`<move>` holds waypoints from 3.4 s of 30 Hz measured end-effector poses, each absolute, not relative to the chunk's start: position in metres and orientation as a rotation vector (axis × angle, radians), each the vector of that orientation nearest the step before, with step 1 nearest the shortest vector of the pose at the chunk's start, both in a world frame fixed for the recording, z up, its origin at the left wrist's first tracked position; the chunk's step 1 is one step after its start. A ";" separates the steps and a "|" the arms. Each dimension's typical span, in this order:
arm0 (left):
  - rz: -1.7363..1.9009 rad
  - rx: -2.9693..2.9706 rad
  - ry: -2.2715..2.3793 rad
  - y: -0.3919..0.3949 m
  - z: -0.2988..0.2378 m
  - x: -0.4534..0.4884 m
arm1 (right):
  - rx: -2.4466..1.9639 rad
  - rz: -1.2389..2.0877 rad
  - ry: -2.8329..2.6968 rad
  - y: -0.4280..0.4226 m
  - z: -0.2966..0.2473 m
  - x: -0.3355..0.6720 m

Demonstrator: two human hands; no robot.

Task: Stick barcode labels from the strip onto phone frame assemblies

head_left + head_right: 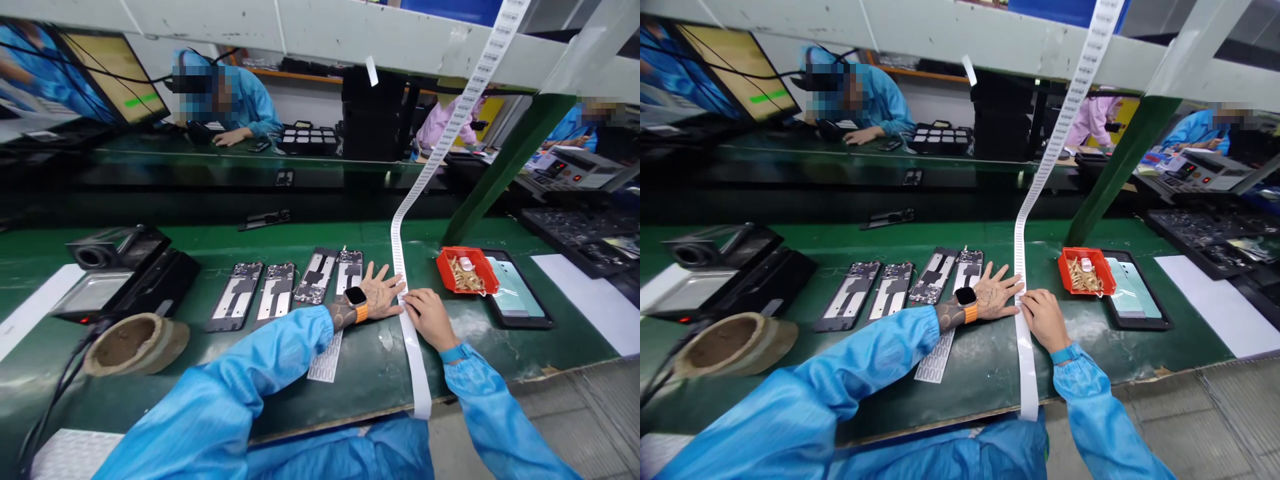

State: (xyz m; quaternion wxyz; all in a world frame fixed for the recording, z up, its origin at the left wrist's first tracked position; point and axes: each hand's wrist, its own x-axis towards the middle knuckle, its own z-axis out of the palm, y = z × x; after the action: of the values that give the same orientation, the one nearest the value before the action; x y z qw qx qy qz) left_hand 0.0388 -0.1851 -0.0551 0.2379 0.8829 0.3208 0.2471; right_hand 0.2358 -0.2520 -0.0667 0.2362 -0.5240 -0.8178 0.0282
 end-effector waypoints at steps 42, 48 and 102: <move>0.205 2.749 1.048 -0.189 -0.055 0.043 | -1.277 0.002 -2.154 -0.252 -0.073 0.232; 0.216 2.726 1.048 -0.192 -0.048 0.042 | -1.297 0.071 -2.057 -0.254 -0.068 0.231; 1.234 0.318 0.477 -0.243 -0.004 -0.105 | -1.084 1.162 -1.944 -0.268 0.018 0.032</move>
State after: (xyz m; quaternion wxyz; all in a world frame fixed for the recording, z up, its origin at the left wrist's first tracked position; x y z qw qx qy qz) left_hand -0.1054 -0.2425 -0.0039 0.7775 0.1468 0.2204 0.5704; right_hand 0.0320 -0.2682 0.0176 0.3102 -0.4103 -0.7361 0.4400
